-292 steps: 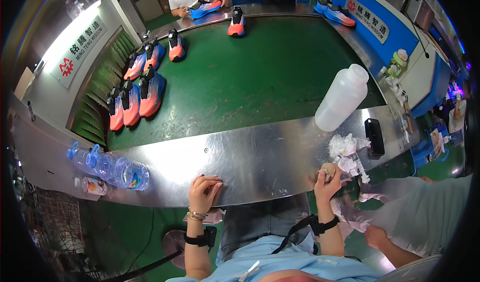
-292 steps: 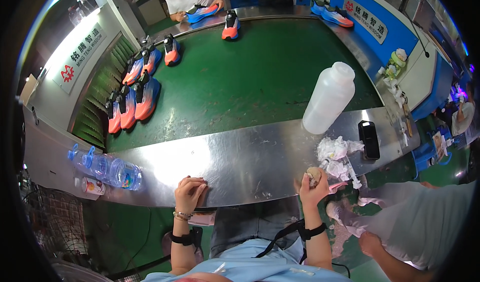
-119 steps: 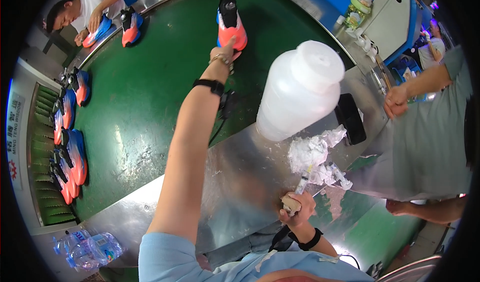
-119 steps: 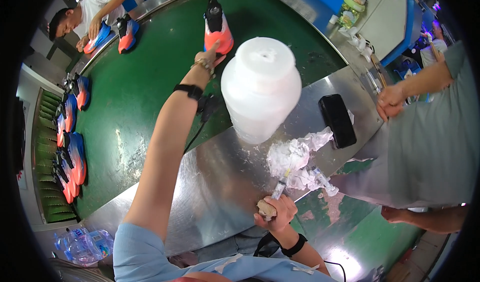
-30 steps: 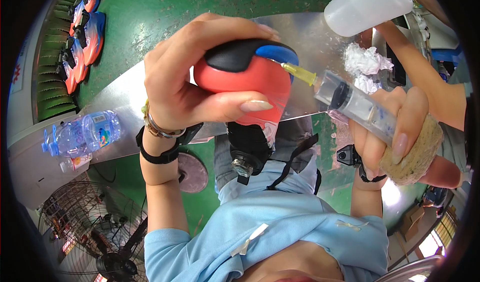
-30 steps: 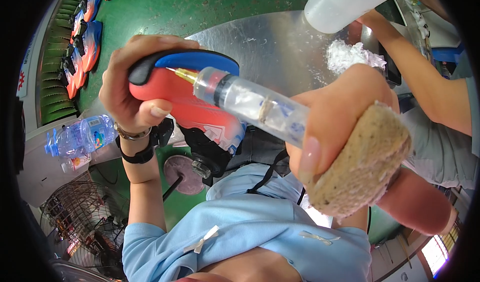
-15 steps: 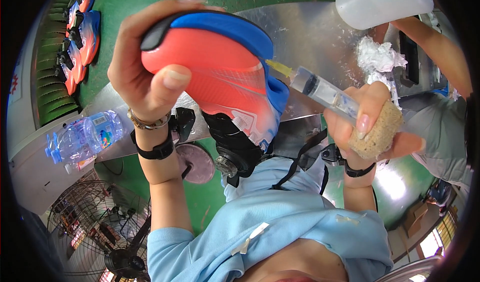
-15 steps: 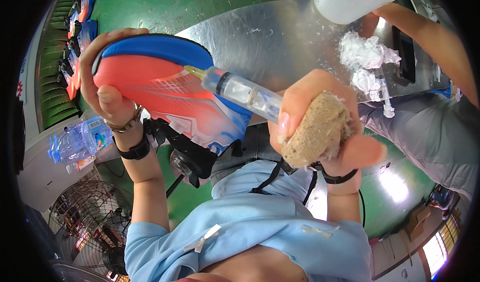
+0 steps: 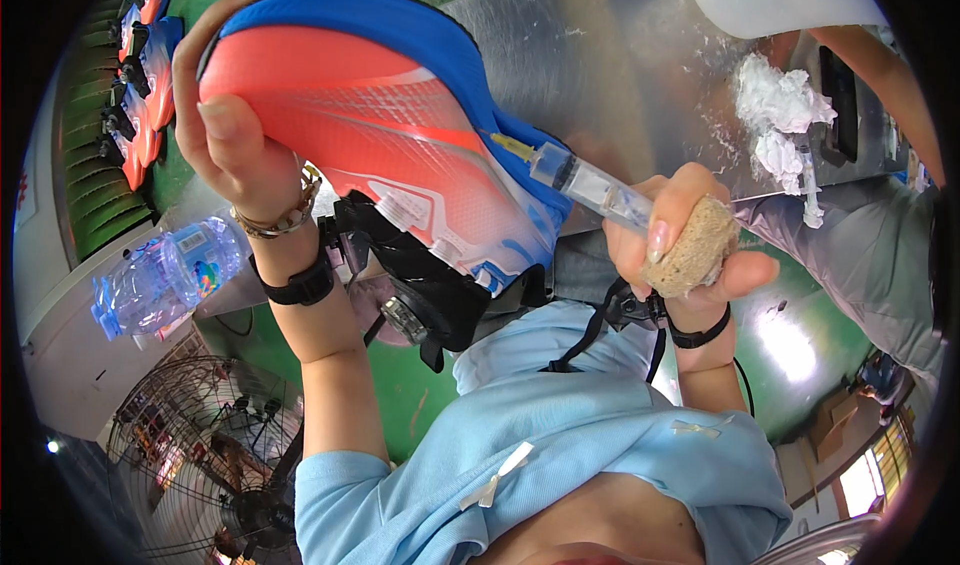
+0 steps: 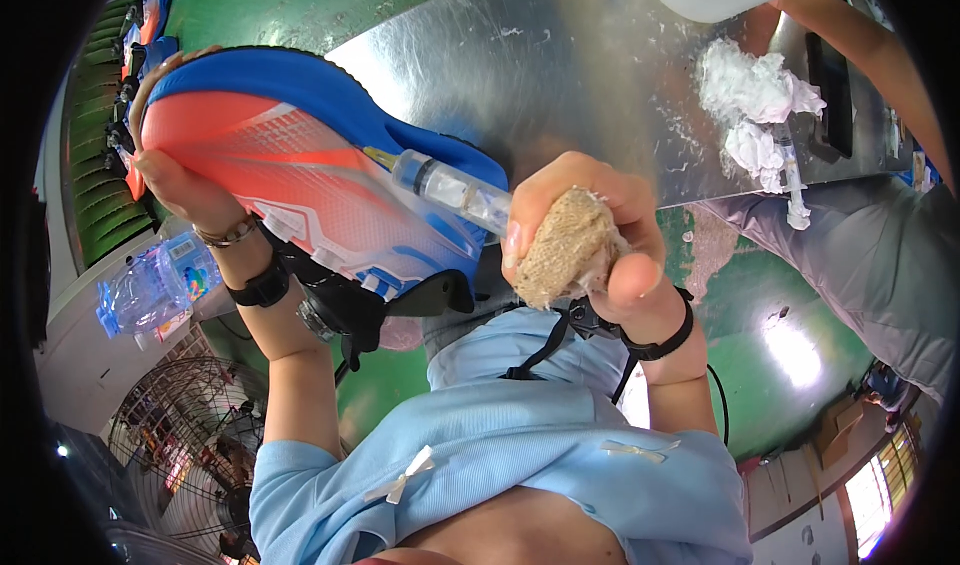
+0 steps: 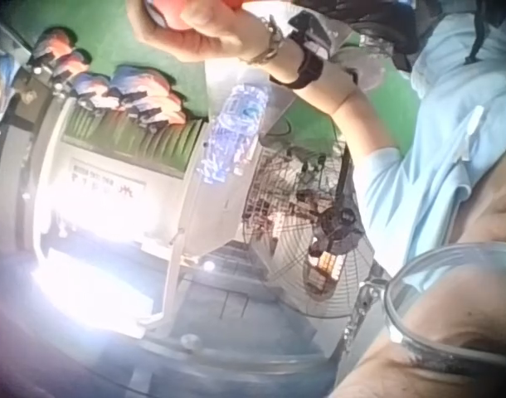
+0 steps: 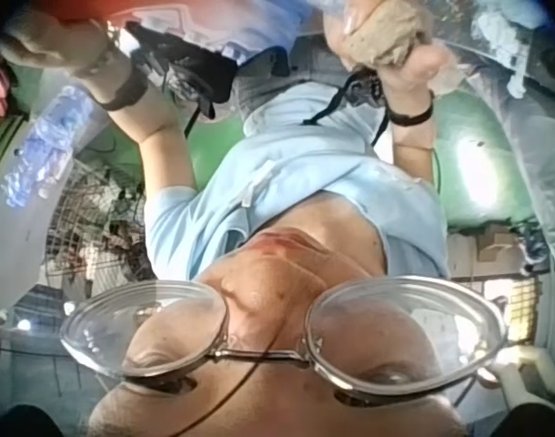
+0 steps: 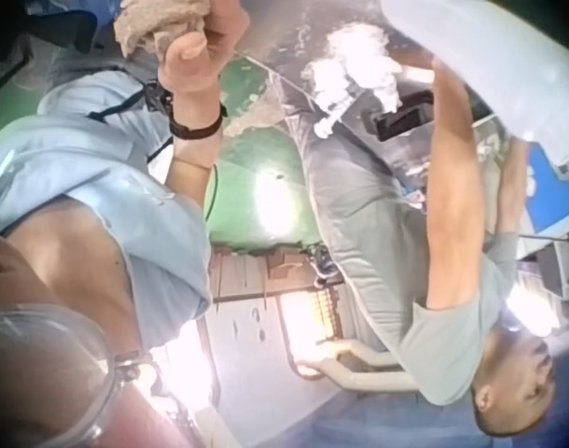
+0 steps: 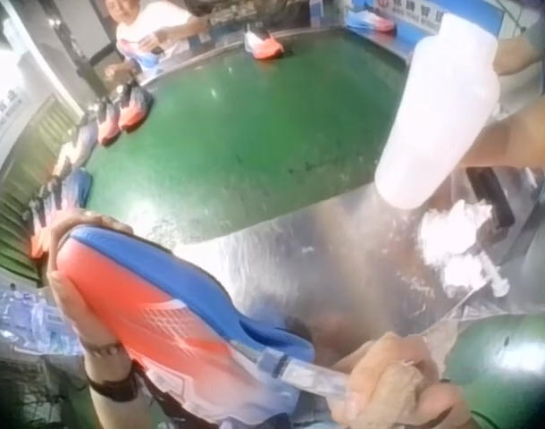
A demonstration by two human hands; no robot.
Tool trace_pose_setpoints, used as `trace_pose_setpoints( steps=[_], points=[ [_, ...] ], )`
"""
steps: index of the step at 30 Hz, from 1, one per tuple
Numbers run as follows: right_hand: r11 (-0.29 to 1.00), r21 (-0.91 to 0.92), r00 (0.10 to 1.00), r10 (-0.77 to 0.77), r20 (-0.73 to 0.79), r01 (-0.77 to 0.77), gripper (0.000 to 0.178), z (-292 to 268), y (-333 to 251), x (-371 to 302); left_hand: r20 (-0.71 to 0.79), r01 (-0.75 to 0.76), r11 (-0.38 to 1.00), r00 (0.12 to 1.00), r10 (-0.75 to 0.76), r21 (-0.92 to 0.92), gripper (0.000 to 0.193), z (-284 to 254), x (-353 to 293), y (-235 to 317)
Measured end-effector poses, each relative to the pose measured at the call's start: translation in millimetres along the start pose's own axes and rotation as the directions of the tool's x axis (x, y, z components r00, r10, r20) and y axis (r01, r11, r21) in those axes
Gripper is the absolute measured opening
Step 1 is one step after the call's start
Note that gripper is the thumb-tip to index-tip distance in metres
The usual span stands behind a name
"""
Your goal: Applying glue or liquid adhesive to the edges of shoe soles using a syringe and sponge applicator.
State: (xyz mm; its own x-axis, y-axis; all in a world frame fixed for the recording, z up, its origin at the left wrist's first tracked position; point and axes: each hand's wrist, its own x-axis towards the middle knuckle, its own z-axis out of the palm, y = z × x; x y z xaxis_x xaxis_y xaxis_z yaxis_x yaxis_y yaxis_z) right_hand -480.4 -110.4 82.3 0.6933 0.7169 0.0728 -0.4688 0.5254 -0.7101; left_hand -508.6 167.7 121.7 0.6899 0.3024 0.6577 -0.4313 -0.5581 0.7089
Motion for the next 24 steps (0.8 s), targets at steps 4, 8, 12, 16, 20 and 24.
trace_pose_setpoints(
  steps=[4,8,12,16,20,24],
  points=[
    [1.0,0.005,1.0,0.01,0.0,-0.01,0.075,-5.1,7.9,-5.0,-0.102,0.09,0.989,0.992,-0.078,0.12,0.065,0.2,-6.8,-5.0],
    [0.999,-0.041,0.999,0.032,-0.002,-0.032,0.072,-6.5,7.2,-13.8,-0.226,0.18,0.957,0.966,-0.128,0.226,0.047,-34.6,-15.9,-27.8],
    [0.986,-0.136,0.995,0.095,-0.031,-0.099,0.072,-8.7,3.0,-23.6,-0.315,0.258,0.921,0.935,-0.162,0.293,0.042,-34.7,-17.0,-29.1],
    [0.953,-0.272,0.99,0.12,-0.076,-0.136,0.072,-16.7,-0.9,-34.9,-0.118,0.095,0.993,0.989,-0.087,0.064,0.047,3.9,-4.9,-9.8],
    [0.952,-0.273,0.99,0.123,-0.074,-0.139,0.072,-20.5,0.2,-42.6,-0.137,0.202,0.973,0.973,-0.186,0.11,0.053,-4.7,-7.7,-11.0],
    [0.944,-0.299,0.986,0.103,-0.134,-0.139,0.07,-25.0,1.5,-48.8,-0.125,0.171,0.982,0.975,-0.181,-0.084,0.035,10.5,-9.5,-15.9]
  ],
)
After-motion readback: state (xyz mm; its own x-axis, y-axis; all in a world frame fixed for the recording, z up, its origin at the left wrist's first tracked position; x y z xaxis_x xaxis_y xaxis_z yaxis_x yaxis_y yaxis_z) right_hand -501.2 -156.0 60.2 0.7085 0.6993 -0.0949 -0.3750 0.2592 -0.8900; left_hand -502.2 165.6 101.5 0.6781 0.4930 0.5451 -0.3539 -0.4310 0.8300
